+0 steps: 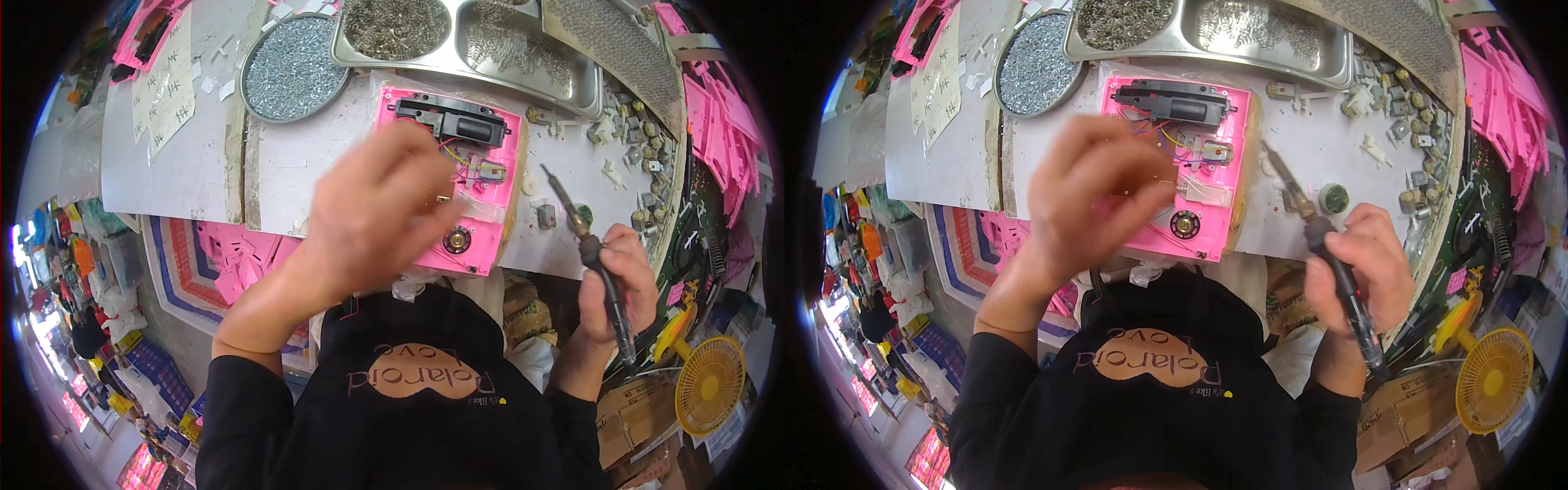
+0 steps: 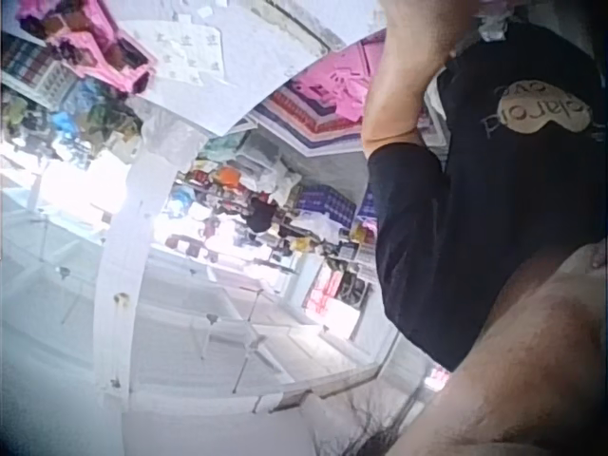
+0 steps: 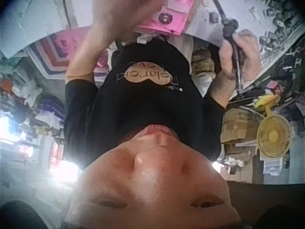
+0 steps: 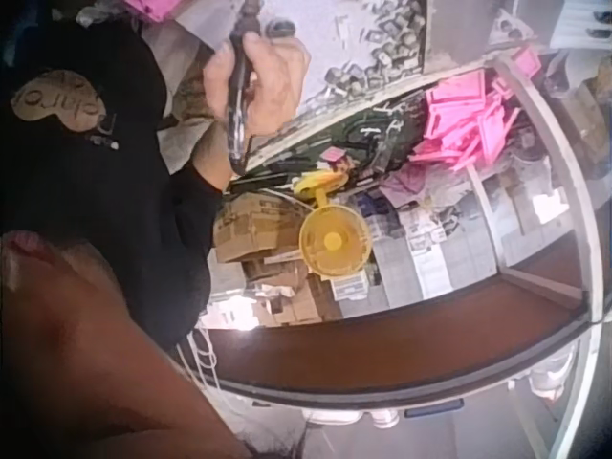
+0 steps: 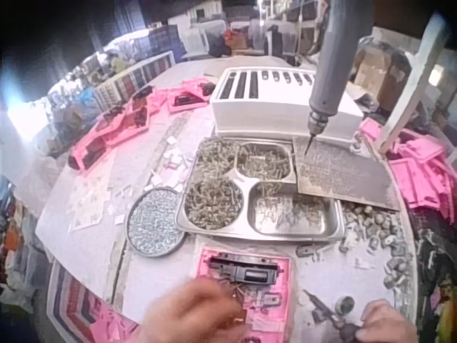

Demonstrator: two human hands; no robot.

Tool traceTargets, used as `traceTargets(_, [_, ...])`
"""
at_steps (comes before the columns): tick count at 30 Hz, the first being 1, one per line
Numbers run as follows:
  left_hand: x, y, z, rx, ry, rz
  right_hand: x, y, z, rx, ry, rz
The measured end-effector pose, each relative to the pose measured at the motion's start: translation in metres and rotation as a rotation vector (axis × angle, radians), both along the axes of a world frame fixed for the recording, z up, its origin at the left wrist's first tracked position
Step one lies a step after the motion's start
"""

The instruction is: Assemble and solder components within a pink plastic toy casing, using a soldering iron and screwdriver.

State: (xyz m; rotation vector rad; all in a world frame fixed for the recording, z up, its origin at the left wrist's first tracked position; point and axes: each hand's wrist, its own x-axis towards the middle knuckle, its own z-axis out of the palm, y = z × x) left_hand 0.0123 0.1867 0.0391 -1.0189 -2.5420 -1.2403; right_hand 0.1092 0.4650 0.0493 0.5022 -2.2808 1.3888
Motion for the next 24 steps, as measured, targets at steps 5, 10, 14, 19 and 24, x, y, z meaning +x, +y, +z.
traceTargets(5, [0.01, 0.019, -0.009, -0.25, -0.05, -0.219, 0.01, -0.002, -0.007, -0.139, -0.046, -0.072])
traceTargets(10, [-0.004, 0.008, -0.017, 0.094, -0.232, -0.234, 0.018, -0.021, -0.011, -0.321, -0.179, -0.239])
traceTargets(14, [-0.007, 0.012, -0.012, 0.102, -0.429, -0.159, -0.014, -0.052, -0.023, -0.163, -0.212, -0.101])
traceTargets(19, [-0.008, 0.012, -0.005, 0.057, -0.564, -0.088, -0.05, -0.078, -0.027, -0.194, -0.187, -0.007])
traceTargets(24, [-0.009, 0.011, -0.005, 0.084, -0.649, -0.066, -0.052, -0.079, -0.03, -0.154, -0.151, -0.032])
